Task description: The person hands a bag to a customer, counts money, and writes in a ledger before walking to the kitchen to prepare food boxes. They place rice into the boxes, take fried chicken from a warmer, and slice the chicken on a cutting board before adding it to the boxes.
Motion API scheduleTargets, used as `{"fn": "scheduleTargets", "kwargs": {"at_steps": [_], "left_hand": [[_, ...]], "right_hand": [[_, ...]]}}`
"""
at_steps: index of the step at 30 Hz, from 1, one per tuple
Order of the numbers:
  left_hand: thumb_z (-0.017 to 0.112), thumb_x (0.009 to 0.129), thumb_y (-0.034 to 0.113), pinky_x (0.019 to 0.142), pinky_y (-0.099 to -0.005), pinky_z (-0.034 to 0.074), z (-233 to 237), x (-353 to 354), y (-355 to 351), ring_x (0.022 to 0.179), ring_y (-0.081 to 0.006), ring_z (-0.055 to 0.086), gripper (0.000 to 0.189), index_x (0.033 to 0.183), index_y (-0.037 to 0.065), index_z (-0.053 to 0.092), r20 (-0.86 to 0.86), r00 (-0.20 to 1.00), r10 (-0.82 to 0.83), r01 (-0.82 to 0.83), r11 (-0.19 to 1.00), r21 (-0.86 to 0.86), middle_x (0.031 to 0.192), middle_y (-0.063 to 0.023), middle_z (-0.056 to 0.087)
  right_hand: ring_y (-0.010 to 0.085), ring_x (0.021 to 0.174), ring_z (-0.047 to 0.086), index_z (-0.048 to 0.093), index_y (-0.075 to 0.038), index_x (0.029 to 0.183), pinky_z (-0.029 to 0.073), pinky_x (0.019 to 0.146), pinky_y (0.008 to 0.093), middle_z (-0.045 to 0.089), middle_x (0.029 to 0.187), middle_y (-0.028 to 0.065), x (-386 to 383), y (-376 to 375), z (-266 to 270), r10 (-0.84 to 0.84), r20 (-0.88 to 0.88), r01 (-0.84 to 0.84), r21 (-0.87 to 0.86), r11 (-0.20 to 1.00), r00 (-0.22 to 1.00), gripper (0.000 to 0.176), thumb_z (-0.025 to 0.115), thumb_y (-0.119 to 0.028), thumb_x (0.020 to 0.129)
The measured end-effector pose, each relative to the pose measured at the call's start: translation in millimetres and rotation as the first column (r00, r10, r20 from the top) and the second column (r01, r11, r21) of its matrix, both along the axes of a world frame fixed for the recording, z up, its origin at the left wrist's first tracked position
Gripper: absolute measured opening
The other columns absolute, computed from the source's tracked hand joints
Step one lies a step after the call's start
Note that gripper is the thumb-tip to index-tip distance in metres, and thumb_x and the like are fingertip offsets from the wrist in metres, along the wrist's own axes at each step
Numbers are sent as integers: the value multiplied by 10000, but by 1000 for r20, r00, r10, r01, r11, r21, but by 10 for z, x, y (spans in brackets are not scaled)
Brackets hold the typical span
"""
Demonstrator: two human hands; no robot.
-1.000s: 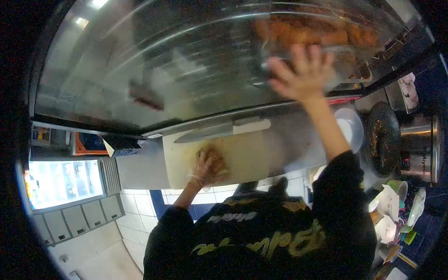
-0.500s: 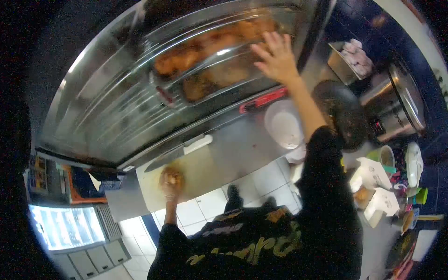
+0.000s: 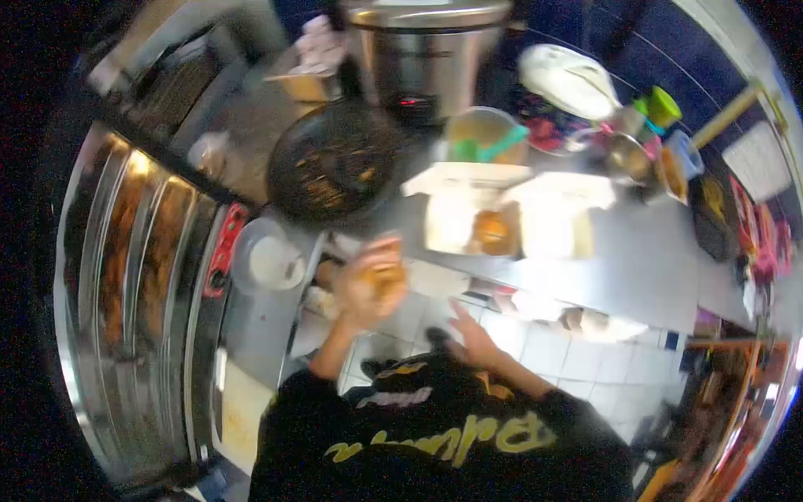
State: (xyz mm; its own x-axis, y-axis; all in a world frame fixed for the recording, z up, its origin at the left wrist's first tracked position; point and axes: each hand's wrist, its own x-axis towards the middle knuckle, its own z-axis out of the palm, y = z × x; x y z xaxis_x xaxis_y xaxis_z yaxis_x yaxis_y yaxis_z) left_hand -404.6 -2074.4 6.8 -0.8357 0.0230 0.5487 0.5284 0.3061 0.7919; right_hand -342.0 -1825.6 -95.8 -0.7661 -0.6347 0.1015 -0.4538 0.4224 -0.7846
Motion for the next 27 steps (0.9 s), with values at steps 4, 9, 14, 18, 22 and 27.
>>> {"fn": "scheduleTargets", "kwargs": {"at_steps": [4, 9, 14, 18, 22, 27], "left_hand": [[712, 658, 181, 934, -389, 411, -169, -904, 1890, 1098, -246, 506, 331, 941, 87, 567, 6, 951, -311, 302, 920, -251, 1129, -130, 559], [710, 655, 350, 912, -401, 381, -777, -1532, 3344, 1055, -274, 499, 621, 1152, 54, 484, 216, 896, -387, 444, 774, -453, 1189, -112, 502], [675, 707, 406, 963, -418, 330, -337, -1413, 3133, 1075, -289, 479, 702, 1240, 28, 418, 227, 928, -295, 372, 715, -592, 1211, -166, 475], [513, 827, 515, 969, -492, 342, -86, -968, 2279, 1150, -323, 444, 666, 1245, 9, 403, 498, 575, -649, 516, 760, 395, 1274, -175, 434], [353, 864, 588, 960, -497, 369, 23, -471, 1375, 1160, -314, 442, 703, 1263, 11, 388, 143, 193, -971, -92, 128, 988, 1290, -182, 416], [358, 854, 594, 1013, -516, 290, 220, 220, 297, 1251, -332, 341, 767, 1352, 18, 266, 126, 498, -858, -43, 121, 992, 1369, -207, 313]], "right_hand": [[409, 1275, 277, 348, 19, 1231, 285, 1043, 428, 252, 1365, 302, 298, 1166, 50, -447, -157, 426, -146, 893, 881, 544, 581, -2, 739], [415, 1249, 324, 294, -14, 1270, 309, 1021, 443, 292, 1349, 294, 592, 1678, 156, -704, -233, 692, -143, 707, 671, 603, 556, 38, 729], [339, 1122, 474, 418, -2, 1204, 408, 915, 385, 441, 1253, 222, 567, 1632, 317, -854, -198, 856, -104, 506, 481, 463, 534, 32, 757], [179, 894, 567, 508, 15, 1113, 458, 745, 271, 576, 1075, 121, -16, 1295, 571, -832, 188, 833, -322, 451, 523, 320, 525, 24, 793], [103, 827, 527, 509, -11, 1106, 429, 722, 234, 573, 1005, 65, -648, 652, 912, -439, 565, 713, -495, 496, 698, 266, 553, -48, 846], [65, 645, 520, 555, -41, 890, 429, 568, 176, 583, 836, 22, -971, -362, 958, -52, 562, 386, -495, 779, 826, 139, 608, 35, 786]]}}
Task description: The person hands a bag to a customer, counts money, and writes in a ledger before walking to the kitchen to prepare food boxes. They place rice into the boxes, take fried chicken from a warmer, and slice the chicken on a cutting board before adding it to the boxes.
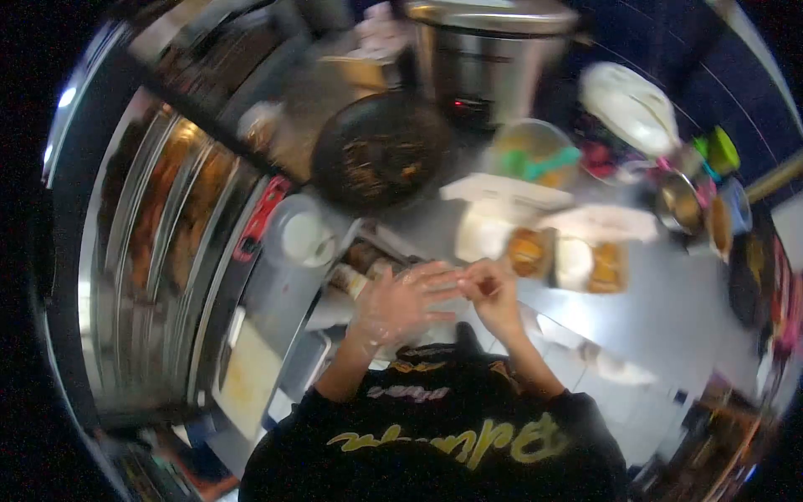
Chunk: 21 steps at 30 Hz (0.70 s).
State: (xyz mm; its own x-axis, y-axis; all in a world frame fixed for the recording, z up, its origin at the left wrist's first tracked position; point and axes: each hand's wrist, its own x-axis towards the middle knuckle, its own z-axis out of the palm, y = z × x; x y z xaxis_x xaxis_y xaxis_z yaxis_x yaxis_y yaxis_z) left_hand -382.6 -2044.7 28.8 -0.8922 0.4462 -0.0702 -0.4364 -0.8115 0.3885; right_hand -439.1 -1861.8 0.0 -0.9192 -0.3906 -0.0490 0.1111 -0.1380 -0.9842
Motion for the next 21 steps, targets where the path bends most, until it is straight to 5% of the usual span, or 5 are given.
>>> {"fn": "scheduleTargets", "kwargs": {"at_steps": [6, 12, 13, 16, 21], "left_hand": [[276, 765, 743, 1061, -503, 172, 165, 1340, -1128, 1318, -328, 220, 934, 1399, 65, 182, -70, 931, 358, -365, 905, -220, 1447, -150, 191], [263, 768, 744, 1068, -491, 149, 157, 2535, -1785, 1315, -320, 228, 903, 1405, 107, 197, -72, 760, 646, -632, 709, -315, 1450, -133, 196], [266, 774, 738, 1066, -494, 147, 113, 2732, -1892, 1315, -316, 230, 892, 1402, 107, 209, -62, 734, 676, -658, 686, -309, 1447, -132, 205], [276, 798, 709, 1064, -496, 146, -35, 3326, -2111, 1317, -305, 231, 850, 1397, 109, 229, -47, 633, 773, -757, 606, -243, 1441, -127, 228], [300, 802, 696, 1068, -507, 139, -161, 4066, -2420, 1313, -316, 232, 812, 1386, 133, 271, 7, 519, 855, -802, 490, -342, 1430, -129, 245]], "right_hand": [[88, 680, 538, 551, -43, 905, 431, 598, 209, 585, 773, 10, 112, -1494, 35, 328, -66, -329, 0, 944, 942, 121, 570, 16, 801], [139, 750, 573, 602, -42, 922, 443, 711, 250, 626, 808, 35, 956, -2964, 57, 762, -434, -717, 305, 626, 480, 134, 604, -115, 809], [157, 746, 577, 610, -38, 881, 444, 700, 249, 621, 783, 56, 1125, -3189, 94, 769, -238, -697, 325, 639, 594, 106, 595, -124, 820], [145, 799, 566, 582, -36, 879, 431, 731, 274, 612, 795, 39, 1501, -3843, 147, 777, -348, -745, 254, 617, 525, 93, 584, -113, 827], [218, 818, 571, 586, -68, 845, 363, 849, 366, 608, 779, 62, 2514, -4441, 320, 733, -656, -809, 325, 489, 180, 58, 586, -90, 791]]}}
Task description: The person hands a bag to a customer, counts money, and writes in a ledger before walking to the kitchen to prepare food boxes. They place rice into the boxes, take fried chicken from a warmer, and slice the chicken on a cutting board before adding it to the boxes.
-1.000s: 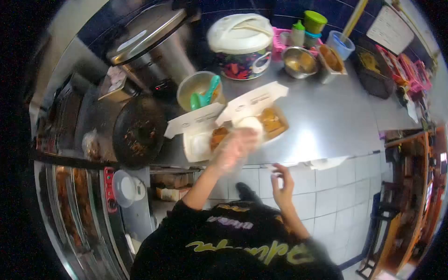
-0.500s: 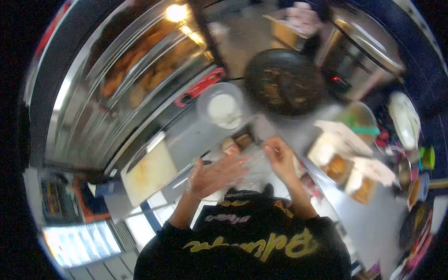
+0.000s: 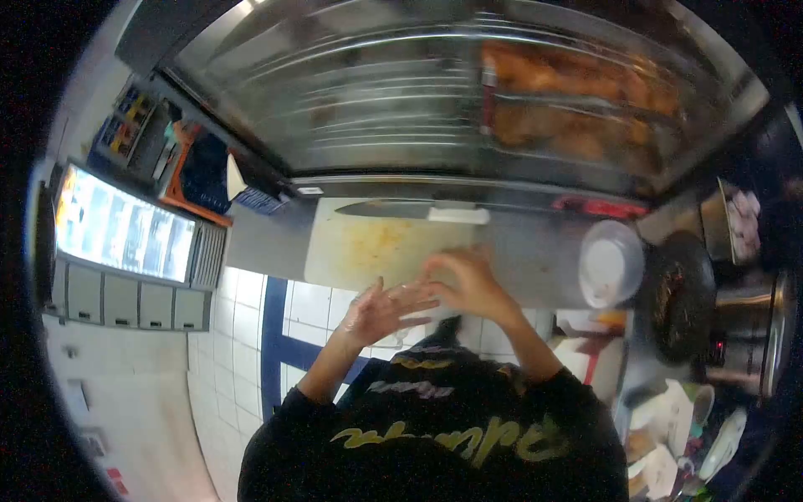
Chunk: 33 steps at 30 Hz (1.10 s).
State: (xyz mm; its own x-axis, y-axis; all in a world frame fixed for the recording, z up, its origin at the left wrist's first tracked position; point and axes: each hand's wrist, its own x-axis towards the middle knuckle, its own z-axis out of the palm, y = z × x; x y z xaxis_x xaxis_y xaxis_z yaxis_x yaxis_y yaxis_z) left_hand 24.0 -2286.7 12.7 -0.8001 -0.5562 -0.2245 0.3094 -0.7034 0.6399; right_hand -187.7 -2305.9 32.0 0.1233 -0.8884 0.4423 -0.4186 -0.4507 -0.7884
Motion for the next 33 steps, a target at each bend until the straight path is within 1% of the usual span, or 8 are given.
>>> {"fn": "scheduleTargets", "kwargs": {"at_steps": [2, 9, 11, 15, 17, 25, 30, 33], "left_hand": [[309, 822, 672, 1073, -461, 158, -83, 213, -97, 1315, -278, 242, 783, 1387, 131, 269, 3, 1000, 2, -2, 1000, 26, 1421, -110, 279], [406, 857, 567, 1064, -420, 208, -486, 699, -140, 1282, -254, 308, 668, 1362, 138, 323, 16, 979, 202, -201, 956, 214, 1399, -76, 330], [416, 863, 549, 1061, -414, 217, -492, 728, -187, 1272, -252, 322, 645, 1354, 140, 335, 32, 972, 234, -234, 936, 263, 1393, -76, 341], [463, 793, 624, 1084, -458, 177, -508, 669, -292, 1293, -300, 275, 790, 1360, 96, 304, 168, 956, 242, -276, 937, 216, 1390, -140, 320], [453, 797, 626, 1083, -459, 177, -564, 684, -339, 1289, -298, 283, 791, 1356, 85, 308, 200, 950, 238, -277, 940, 199, 1383, -140, 331], [253, 800, 708, 1072, -453, 192, -487, 793, -362, 1289, -302, 290, 832, 1380, 111, 270, -52, 993, 110, -99, 980, 175, 1395, -132, 321], [196, 782, 730, 1078, -464, 179, -545, 924, -465, 1306, -331, 247, 902, 1370, 49, 261, -185, 951, 246, -182, 934, 307, 1413, -150, 278], [223, 815, 692, 1082, -467, 171, -753, 1104, -485, 1308, -340, 241, 873, 1357, 10, 266, -155, 927, 343, -279, 903, 328, 1412, -166, 270]], "right_hand": [[247, 775, 591, 584, -47, 826, 425, 755, 351, 623, 839, 105, 200, -222, 13, 339, -250, -268, 278, 922, 907, 105, 614, -143, 793], [242, 813, 584, 596, -86, 824, 225, 935, 473, 620, 846, 79, 578, -899, -397, 277, -102, -207, 436, 876, 956, 85, 616, -154, 779], [200, 869, 572, 593, -85, 807, 186, 919, 522, 618, 807, 52, 831, -879, -335, 149, -277, -154, 4, 988, 949, 64, 604, -135, 769], [188, 843, 573, 586, -70, 763, 208, 913, 493, 604, 744, 61, 1216, -852, -283, 198, -184, -214, -71, 974, 963, 40, 610, -89, 736], [181, 834, 586, 603, -74, 797, 216, 939, 450, 609, 761, 76, 1171, -939, -275, 584, -260, -487, 354, 798, 769, 45, 599, -101, 761], [201, 841, 598, 591, -25, 911, 468, 759, 323, 638, 859, 80, 1077, -1231, -451, 230, 115, -256, 349, 901, 966, 114, 581, -98, 824], [200, 874, 596, 564, -56, 1038, 471, 759, 333, 616, 959, 78, 814, -1243, -775, 609, 218, -585, 633, 507, 763, 197, 579, -130, 856], [202, 936, 574, 528, -66, 1101, 466, 782, 331, 575, 1037, 103, 742, -1345, -909, 355, 203, -397, 645, 653, 913, 270, 585, -147, 849]]}}
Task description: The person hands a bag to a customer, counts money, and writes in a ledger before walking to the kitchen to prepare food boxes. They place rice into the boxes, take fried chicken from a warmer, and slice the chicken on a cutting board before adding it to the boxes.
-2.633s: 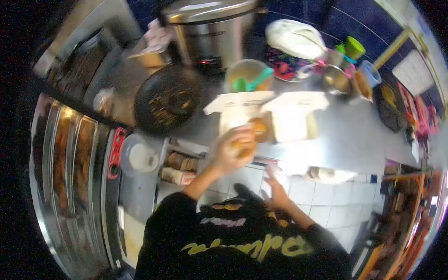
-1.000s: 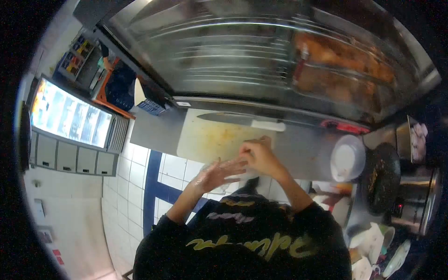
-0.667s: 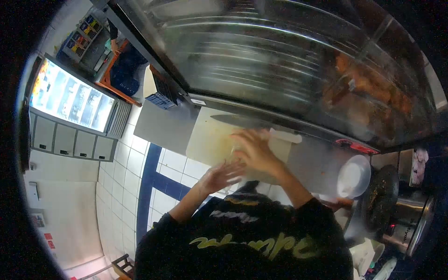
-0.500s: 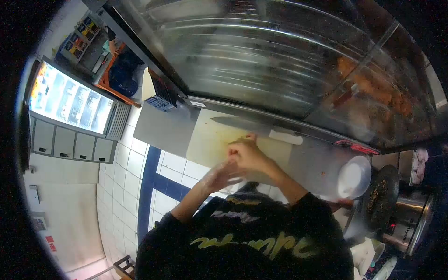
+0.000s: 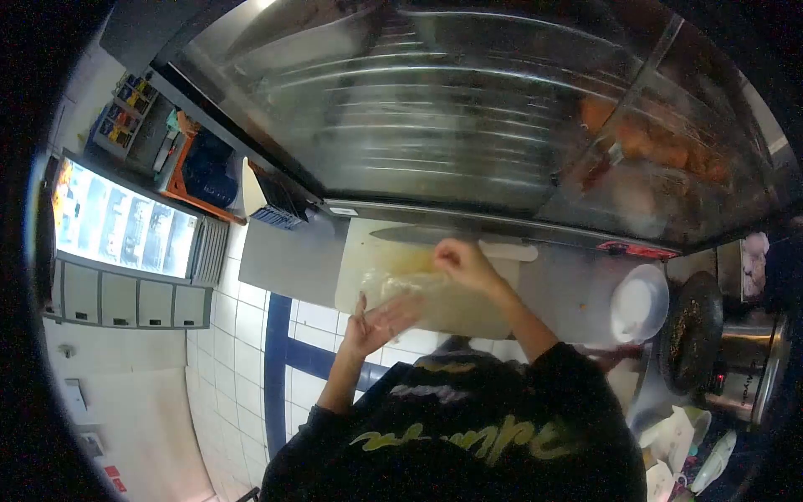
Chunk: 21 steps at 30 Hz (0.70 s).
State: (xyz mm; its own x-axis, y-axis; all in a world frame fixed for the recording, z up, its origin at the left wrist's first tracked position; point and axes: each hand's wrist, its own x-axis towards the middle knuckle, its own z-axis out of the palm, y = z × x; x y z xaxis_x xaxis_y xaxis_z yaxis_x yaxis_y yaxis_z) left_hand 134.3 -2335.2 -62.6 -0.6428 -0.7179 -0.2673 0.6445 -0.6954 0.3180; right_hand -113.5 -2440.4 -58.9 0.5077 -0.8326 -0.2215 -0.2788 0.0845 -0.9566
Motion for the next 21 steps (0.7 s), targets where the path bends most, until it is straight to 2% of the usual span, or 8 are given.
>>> {"fn": "scheduleTargets", "kwargs": {"at_steps": [3, 5, 9, 12, 16, 18, 19, 21], "left_hand": [[294, 845, 628, 1083, -467, 172, -120, 151, -17, 1307, -341, 242, 800, 1346, 4, 286, 54, 993, 108, -109, 994, 24, 1407, -176, 277], [335, 856, 589, 1083, -468, 176, -202, 215, -35, 1308, -340, 242, 754, 1343, 15, 299, 76, 987, 142, -143, 990, 6, 1404, -178, 282], [409, 858, 477, 1058, -488, 223, -468, 260, -105, 1249, -338, 338, 650, 1338, 46, 329, 83, 985, 151, -149, 988, -40, 1372, -170, 340], [419, 864, 430, 1044, -491, 246, -384, 97, -239, 1230, -344, 358, 605, 1315, 31, 358, 155, 974, 167, -177, 983, 55, 1352, -177, 361], [396, 890, 391, 1010, -492, 296, -662, -182, -478, 1160, -343, 423, 493, 1235, 43, 445, 231, 951, 204, -230, 969, 92, 1248, -175, 459], [486, 867, 329, 917, -460, 381, -844, -162, -517, 1001, -316, 505, 381, 1108, 37, 516, 123, 956, 267, -216, 921, -324, 1057, -145, 562], [529, 846, 279, 888, -446, 403, -749, -204, -505, 973, -305, 511, 322, 1041, 23, 540, 30, 943, 331, -311, 910, -274, 1013, -144, 568], [484, 865, 255, 942, -452, 382, -435, -33, -487, 988, -323, 512, 395, 1133, -36, 473, 413, 888, 200, -229, 973, 20, 1053, -194, 540]], "right_hand": [[244, 1038, 519, 487, -72, 1160, 420, 868, 388, 523, 1125, 125, -139, 5, 49, -209, -275, 76, -425, 902, 938, 341, 576, -115, 833], [306, 1142, 443, 471, -79, 1198, 322, 973, 466, 489, 1188, 144, -275, 97, 188, -223, -797, -220, -403, 888, 562, 392, 558, -92, 816], [344, 1210, 366, 432, -113, 1261, 248, 1034, 494, 427, 1274, 168, -541, 68, -171, -164, -936, -365, -277, 889, 311, 470, 547, -182, 811], [359, 1202, 369, 435, -111, 1257, 296, 1011, 467, 419, 1288, 169, -562, 149, -93, -63, -784, -159, -204, 966, 617, 484, 553, -223, 801], [355, 1153, 419, 450, -108, 1237, 345, 968, 444, 471, 1230, 164, -259, 621, 194, -35, -714, -188, -231, 954, 700, 450, 528, -216, 806], [338, 1125, 447, 468, -75, 1216, 343, 965, 446, 501, 1177, 173, -8, 725, -88, -113, -683, -88, -252, 964, 722, 400, 496, -162, 827], [323, 1134, 441, 470, -43, 1211, 337, 971, 447, 497, 1173, 181, 82, 713, -226, -140, -639, 1, -212, 977, 756, 378, 475, -127, 843], [325, 1053, 501, 488, -51, 1190, 394, 903, 451, 522, 1114, 180, 116, 853, -484, -374, -571, -3, -551, 834, 731, 369, 478, -122, 828]]}}
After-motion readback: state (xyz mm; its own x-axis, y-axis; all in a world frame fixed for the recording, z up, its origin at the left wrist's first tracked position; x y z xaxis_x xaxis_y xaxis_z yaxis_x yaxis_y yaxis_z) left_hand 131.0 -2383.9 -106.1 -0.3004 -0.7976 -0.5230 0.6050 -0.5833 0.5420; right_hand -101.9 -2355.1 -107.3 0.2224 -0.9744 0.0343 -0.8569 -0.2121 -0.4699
